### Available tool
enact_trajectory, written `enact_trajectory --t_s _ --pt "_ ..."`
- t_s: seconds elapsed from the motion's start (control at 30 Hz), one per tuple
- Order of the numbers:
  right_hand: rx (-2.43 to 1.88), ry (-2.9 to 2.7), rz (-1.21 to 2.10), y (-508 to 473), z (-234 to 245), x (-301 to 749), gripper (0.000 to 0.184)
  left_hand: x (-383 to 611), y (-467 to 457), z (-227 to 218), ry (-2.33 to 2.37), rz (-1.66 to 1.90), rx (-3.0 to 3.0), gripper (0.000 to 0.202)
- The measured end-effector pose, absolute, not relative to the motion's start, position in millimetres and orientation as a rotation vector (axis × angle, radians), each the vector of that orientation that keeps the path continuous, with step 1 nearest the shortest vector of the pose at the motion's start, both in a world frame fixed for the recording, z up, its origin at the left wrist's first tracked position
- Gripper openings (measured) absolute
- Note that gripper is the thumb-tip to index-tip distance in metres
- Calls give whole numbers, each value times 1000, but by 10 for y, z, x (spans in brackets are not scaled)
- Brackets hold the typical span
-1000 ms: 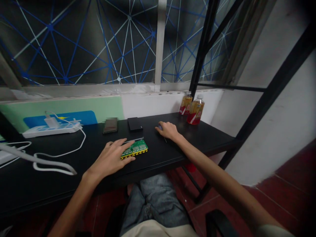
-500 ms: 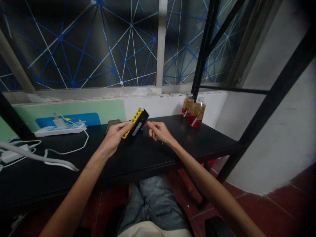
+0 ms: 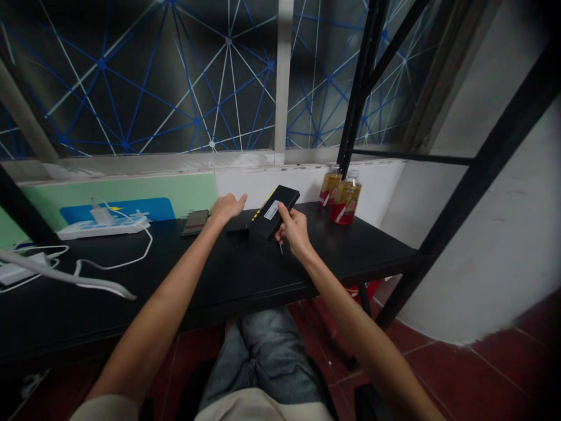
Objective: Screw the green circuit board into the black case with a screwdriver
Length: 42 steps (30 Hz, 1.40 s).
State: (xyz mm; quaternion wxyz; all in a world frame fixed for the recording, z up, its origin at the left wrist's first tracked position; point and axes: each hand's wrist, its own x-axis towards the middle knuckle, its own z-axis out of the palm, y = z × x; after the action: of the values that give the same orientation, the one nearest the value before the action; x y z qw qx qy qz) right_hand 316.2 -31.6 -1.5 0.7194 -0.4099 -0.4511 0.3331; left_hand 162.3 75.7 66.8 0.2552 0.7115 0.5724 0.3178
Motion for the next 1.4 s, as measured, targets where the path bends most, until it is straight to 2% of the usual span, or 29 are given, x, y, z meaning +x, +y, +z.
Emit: enact_trajectory --t_s 0.23,0.43,0.6,0.73,0.97,1.2,1.4 --pt "-890 -906 758 -287 -43 3200 45 1969 1128 403 1851 622 2005 50" --pt "-839 -875 778 -296 3 3214 41 1826 1069 422 1831 703 2009 53" --pt "-747 -954 936 -280 98 3217 44 1241 888 703 1601 784 1879 50" --pt "-681 -1138 1130 -183 198 3102 43 758 718 725 906 765 1338 44" --pt "-638 -1378 1464 249 346 2779 39 622 609 498 904 965 1057 25" --pt "-780 -1529 1514 305 232 2738 42 822 647 316 839 1040 1076 21" --pt "-889 -1517 1480 291 198 2818 40 890 562 313 770 979 1077 28"
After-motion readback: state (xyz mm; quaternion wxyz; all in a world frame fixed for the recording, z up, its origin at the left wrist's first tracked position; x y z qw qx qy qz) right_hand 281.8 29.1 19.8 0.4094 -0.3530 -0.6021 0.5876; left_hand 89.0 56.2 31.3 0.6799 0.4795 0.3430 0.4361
